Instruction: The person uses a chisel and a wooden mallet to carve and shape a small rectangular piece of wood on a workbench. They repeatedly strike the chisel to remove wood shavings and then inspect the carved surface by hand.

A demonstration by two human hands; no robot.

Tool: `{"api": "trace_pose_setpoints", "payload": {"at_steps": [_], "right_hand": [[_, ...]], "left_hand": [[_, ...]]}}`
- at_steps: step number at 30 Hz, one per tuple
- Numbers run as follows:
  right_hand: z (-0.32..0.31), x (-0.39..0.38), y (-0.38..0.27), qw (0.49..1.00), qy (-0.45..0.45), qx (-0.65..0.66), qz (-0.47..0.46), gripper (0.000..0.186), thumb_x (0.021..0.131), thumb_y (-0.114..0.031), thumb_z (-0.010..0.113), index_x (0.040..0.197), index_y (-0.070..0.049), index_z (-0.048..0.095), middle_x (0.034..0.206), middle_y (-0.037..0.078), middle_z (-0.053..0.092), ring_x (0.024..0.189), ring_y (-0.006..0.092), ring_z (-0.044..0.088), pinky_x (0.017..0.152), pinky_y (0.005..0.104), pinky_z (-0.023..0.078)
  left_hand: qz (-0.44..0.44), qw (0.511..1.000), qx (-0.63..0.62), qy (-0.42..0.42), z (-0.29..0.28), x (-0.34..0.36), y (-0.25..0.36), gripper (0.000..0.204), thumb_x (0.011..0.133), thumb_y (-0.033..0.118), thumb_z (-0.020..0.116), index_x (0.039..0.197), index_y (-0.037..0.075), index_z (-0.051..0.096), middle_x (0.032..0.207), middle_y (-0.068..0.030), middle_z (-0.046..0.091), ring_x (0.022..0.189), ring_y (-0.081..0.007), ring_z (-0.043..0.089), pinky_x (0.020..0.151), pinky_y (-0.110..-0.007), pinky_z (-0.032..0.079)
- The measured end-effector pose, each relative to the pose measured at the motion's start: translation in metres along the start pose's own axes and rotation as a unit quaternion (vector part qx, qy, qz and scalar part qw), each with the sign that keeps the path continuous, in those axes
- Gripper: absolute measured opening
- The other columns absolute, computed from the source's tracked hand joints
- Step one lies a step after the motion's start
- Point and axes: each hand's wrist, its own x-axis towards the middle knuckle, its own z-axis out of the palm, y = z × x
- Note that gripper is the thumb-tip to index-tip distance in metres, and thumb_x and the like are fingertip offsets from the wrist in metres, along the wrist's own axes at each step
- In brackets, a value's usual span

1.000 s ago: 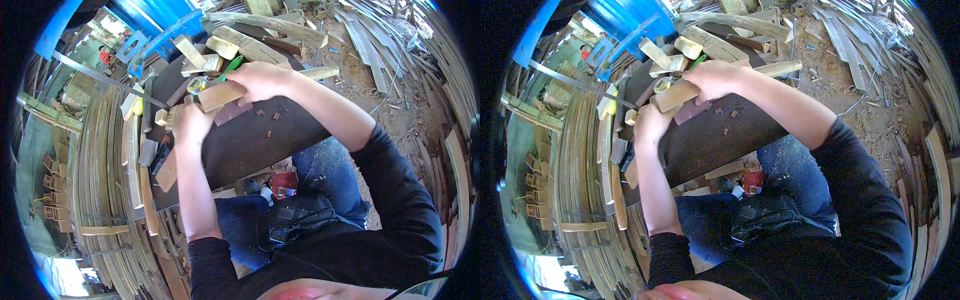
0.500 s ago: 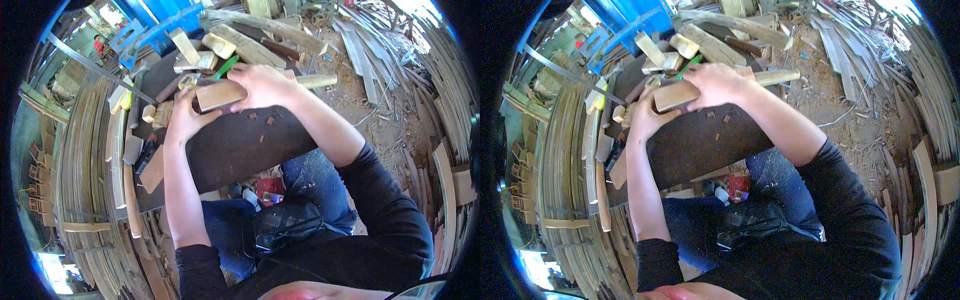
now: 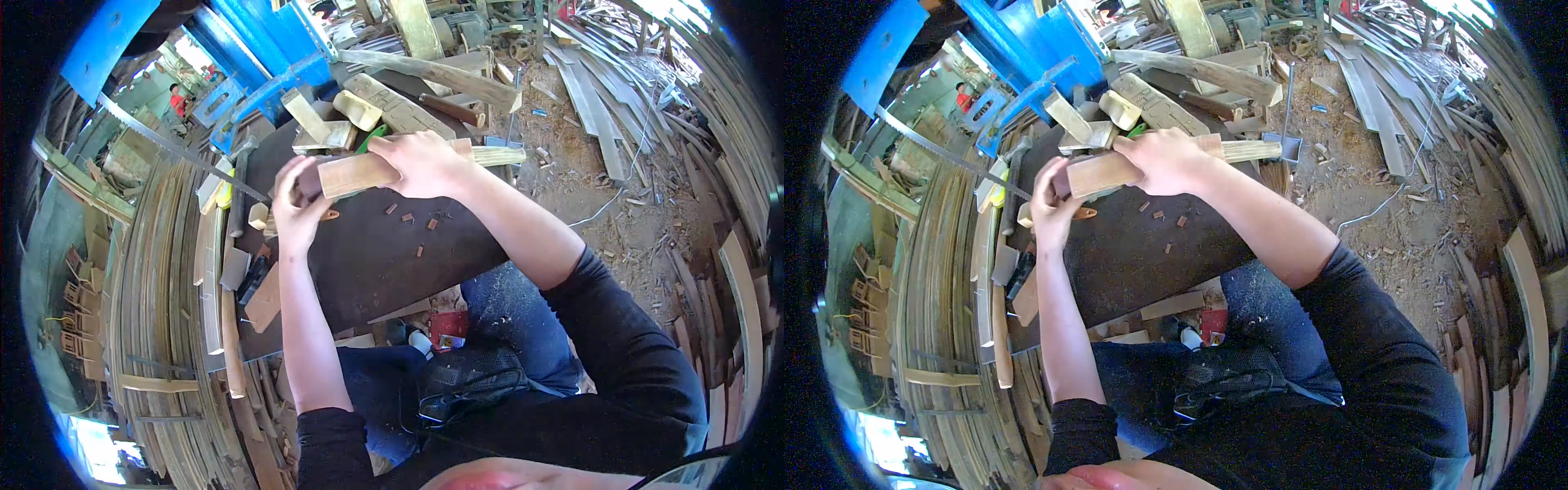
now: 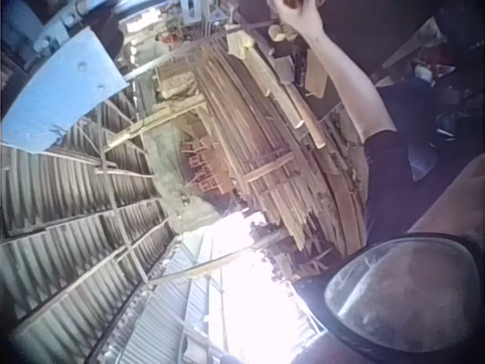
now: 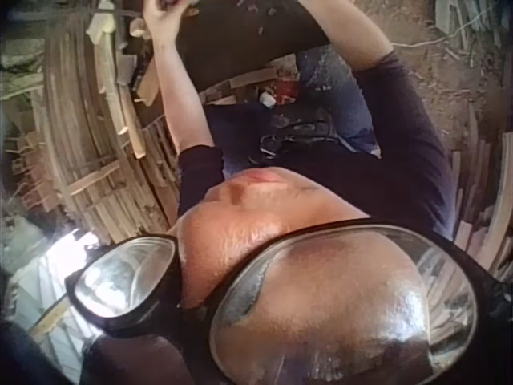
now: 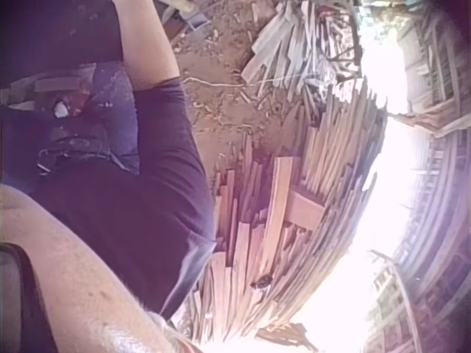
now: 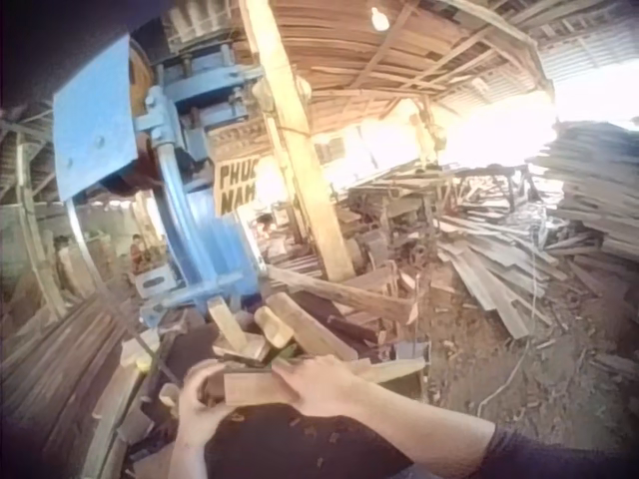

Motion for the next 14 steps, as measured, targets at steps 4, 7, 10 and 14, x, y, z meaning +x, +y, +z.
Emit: {"api": "trace_pose_setpoints", "payload": {"at_steps": [4, 7, 10, 14], "right_hand": [[-0.006, 0.000, -0.011, 0.999, 0.025, 0.027, -0.006, 0.048, 0.072, -0.014, 0.073, 0.115, -0.007, 0.052, 0.102, 0.014, 0.066, 0.094, 0.0395, 0.069, 0.081, 0.0499, 0.057], [-0.001, -0.003, -0.010, 0.985, 0.155, 0.001, -0.081, 0.049, 0.068, -0.012, 0.074, 0.112, -0.009, 0.054, 0.098, 0.012, 0.067, 0.091, 0.0352, 0.070, 0.075, 0.0463, 0.057], [-0.005, 0.001, -0.014, 0.984, 0.155, -0.014, -0.088, 0.041, 0.076, -0.014, 0.071, 0.112, -0.008, 0.053, 0.102, 0.010, 0.068, 0.097, 0.0311, 0.070, 0.075, 0.0454, 0.059], [0.010, 0.001, -0.015, 0.979, 0.176, -0.023, -0.102, 0.038, 0.076, -0.013, 0.072, 0.110, -0.011, 0.055, 0.099, 0.010, 0.068, 0.092, 0.0304, 0.071, 0.072, 0.0425, 0.059]], "left_hand": [[-0.003, 0.993, -0.103, 0.056, 0.002, -0.002, 0.006, 0.078, 0.082, -0.004, 0.076, 0.152, 0.005, 0.041, 0.149, -0.0106, 0.048, 0.139, -0.0228, 0.048, 0.118, -0.039, 0.037], [-0.027, 0.989, -0.125, 0.078, 0.002, 0.000, -0.003, 0.075, 0.086, 0.001, 0.077, 0.152, 0.002, 0.039, 0.147, -0.0115, 0.051, 0.134, -0.0219, 0.052, 0.115, -0.038, 0.040], [-0.034, 0.986, -0.137, 0.093, -0.006, -0.002, -0.012, 0.069, 0.088, 0.001, 0.075, 0.148, -0.001, 0.042, 0.141, -0.0113, 0.057, 0.128, -0.0201, 0.057, 0.110, -0.035, 0.045], [-0.044, 0.998, 0.001, 0.044, -0.028, -0.007, -0.014, 0.071, 0.089, 0.007, 0.079, 0.149, -0.002, 0.042, 0.141, -0.0110, 0.057, 0.129, -0.0194, 0.057, 0.109, -0.033, 0.045]]}}
